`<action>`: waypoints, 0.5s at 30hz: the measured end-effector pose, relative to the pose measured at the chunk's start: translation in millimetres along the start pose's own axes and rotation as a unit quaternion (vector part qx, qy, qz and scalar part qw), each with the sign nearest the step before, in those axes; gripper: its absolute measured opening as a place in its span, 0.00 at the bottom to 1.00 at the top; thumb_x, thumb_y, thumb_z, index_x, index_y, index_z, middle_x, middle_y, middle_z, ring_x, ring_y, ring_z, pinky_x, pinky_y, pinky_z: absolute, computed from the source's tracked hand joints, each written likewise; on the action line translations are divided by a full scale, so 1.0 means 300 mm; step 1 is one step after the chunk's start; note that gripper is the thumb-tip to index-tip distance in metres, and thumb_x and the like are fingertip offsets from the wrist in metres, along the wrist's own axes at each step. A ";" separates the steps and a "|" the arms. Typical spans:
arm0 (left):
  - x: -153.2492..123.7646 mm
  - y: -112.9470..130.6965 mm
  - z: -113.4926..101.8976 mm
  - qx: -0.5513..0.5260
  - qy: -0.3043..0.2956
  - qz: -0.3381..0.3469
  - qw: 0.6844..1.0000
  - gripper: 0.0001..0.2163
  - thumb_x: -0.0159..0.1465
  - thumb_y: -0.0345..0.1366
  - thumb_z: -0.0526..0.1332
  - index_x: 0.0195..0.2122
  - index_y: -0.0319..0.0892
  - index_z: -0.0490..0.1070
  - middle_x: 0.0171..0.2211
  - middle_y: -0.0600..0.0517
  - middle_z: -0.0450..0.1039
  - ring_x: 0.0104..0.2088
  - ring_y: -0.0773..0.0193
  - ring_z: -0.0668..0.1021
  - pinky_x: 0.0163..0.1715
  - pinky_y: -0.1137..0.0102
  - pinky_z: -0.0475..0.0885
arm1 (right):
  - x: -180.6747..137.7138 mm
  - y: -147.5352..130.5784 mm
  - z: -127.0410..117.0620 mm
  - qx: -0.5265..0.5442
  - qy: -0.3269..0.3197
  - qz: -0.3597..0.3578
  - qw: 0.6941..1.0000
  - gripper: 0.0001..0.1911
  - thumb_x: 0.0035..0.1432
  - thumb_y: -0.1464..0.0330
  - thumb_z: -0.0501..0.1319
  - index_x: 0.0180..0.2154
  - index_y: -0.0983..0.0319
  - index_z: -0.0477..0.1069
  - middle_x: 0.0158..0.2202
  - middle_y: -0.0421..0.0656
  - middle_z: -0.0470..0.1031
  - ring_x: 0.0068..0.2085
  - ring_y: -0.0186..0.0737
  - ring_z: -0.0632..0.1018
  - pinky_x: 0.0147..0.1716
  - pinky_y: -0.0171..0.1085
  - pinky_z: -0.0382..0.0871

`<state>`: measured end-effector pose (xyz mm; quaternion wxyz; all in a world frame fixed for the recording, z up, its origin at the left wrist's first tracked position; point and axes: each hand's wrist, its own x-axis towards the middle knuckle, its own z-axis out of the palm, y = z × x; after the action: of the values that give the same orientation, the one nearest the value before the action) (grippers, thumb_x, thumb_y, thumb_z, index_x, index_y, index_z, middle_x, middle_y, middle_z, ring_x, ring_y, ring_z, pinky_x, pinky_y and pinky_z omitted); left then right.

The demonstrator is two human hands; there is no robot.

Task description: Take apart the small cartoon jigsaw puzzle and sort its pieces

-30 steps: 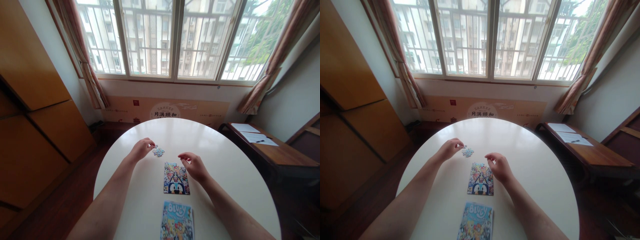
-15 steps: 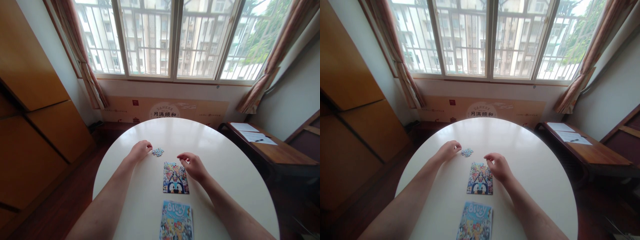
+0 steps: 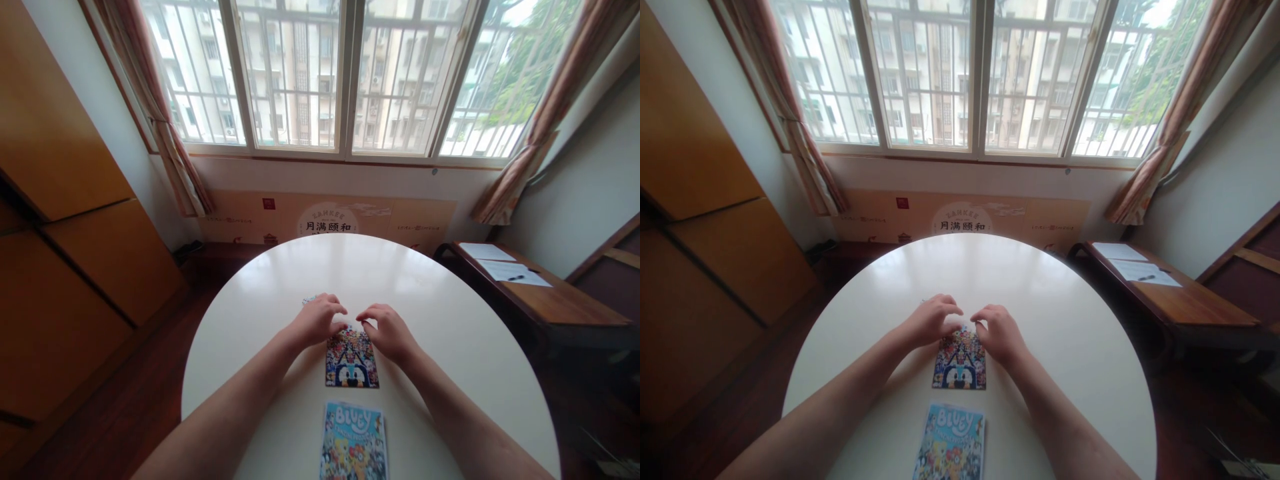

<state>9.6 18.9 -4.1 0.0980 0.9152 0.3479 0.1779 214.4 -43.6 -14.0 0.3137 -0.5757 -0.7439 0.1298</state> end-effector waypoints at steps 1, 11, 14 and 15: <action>0.001 -0.002 0.004 -0.004 -0.004 0.006 1.000 0.11 0.60 0.38 0.66 0.44 0.46 0.79 0.44 0.48 0.76 0.46 0.55 0.75 0.48 0.63 0.70 | 0.000 -0.002 -0.005 -0.007 -0.018 0.006 1.000 0.13 0.56 0.74 0.57 0.37 0.59 0.80 0.39 0.43 0.80 0.44 0.40 0.76 0.49 0.39 0.67; 0.011 -0.009 0.022 -0.026 -0.036 0.040 0.998 0.08 0.62 0.32 0.63 0.40 0.47 0.80 0.40 0.50 0.74 0.42 0.59 0.75 0.46 0.68 0.68 | -0.034 -0.075 -0.064 -0.067 -0.127 0.003 0.990 0.13 0.55 0.70 0.59 0.39 0.56 0.81 0.39 0.43 0.79 0.43 0.40 0.76 0.45 0.36 0.66; 0.013 -0.004 0.020 -0.033 -0.044 0.037 0.998 0.08 0.62 0.31 0.63 0.39 0.47 0.80 0.40 0.49 0.74 0.42 0.59 0.75 0.45 0.68 0.68 | -0.038 -0.081 -0.068 -0.069 -0.132 -0.002 0.989 0.13 0.55 0.70 0.59 0.39 0.55 0.81 0.39 0.43 0.79 0.43 0.41 0.76 0.45 0.37 0.66; 0.014 -0.003 0.020 -0.035 -0.046 0.036 0.998 0.08 0.62 0.31 0.62 0.39 0.47 0.80 0.40 0.49 0.75 0.42 0.59 0.75 0.45 0.68 0.68 | -0.038 -0.082 -0.068 -0.069 -0.133 -0.003 0.989 0.13 0.55 0.69 0.59 0.39 0.55 0.81 0.38 0.43 0.79 0.43 0.42 0.77 0.45 0.37 0.66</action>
<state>14.4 22.1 -8.9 0.1392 0.9304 0.3033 0.1515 209.6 -65.3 11.6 0.1717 -0.5714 -0.7879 0.1526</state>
